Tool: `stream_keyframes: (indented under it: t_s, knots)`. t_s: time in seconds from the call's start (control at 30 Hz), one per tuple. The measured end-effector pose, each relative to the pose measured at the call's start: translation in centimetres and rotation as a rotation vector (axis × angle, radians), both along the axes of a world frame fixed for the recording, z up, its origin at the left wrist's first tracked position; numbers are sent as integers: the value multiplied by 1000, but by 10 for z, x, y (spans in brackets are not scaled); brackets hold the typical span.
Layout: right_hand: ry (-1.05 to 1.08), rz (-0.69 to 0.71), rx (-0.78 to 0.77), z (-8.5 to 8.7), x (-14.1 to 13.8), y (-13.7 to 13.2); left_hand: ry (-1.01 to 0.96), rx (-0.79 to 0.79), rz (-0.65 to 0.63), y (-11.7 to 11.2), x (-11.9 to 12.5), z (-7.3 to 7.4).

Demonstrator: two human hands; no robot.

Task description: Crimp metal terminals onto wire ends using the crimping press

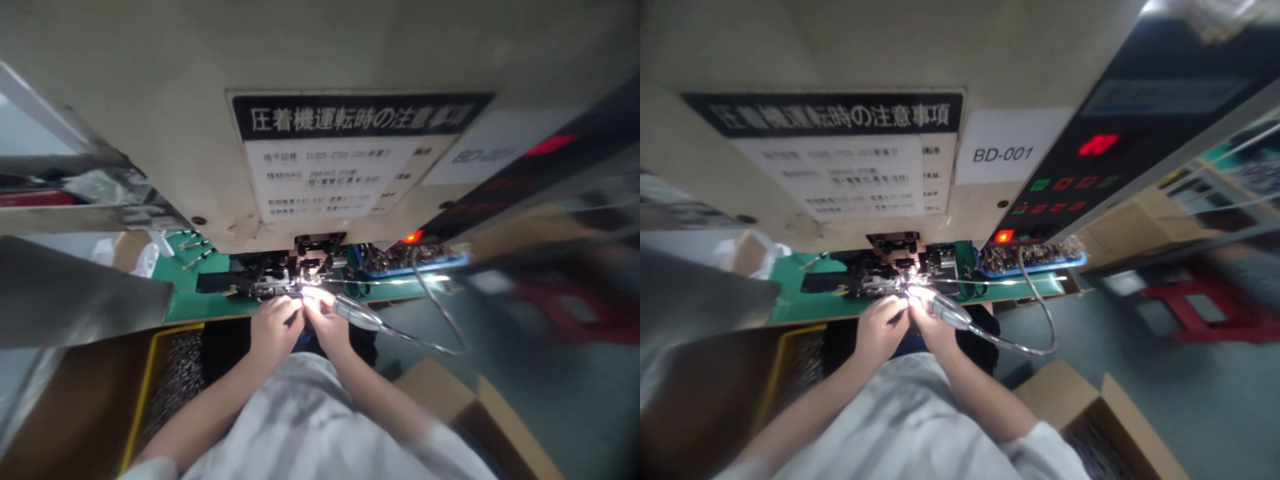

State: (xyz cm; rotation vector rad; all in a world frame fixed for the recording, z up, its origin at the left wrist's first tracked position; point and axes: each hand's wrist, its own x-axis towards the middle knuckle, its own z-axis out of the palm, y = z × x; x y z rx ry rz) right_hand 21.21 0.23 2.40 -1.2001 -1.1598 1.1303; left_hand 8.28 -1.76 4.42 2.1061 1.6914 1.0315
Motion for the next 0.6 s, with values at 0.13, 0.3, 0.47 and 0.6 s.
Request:
stream_keyframes:
  t_s: [0.13, 0.3, 0.47, 0.6]
  knots:
    - [-15, 64, 38, 3, 4, 3, 72, 69, -4, 2, 2, -2]
    - [-46, 57, 78, 8, 7, 4, 115, 94, 3, 2, 3, -4]
    - [-84, 55, 95, 9, 7, 5, 121, 85, -10, 2, 2, -4]
    - [-95, 53, 100, 7, 8, 6, 117, 111, 3, 4, 2, -4]
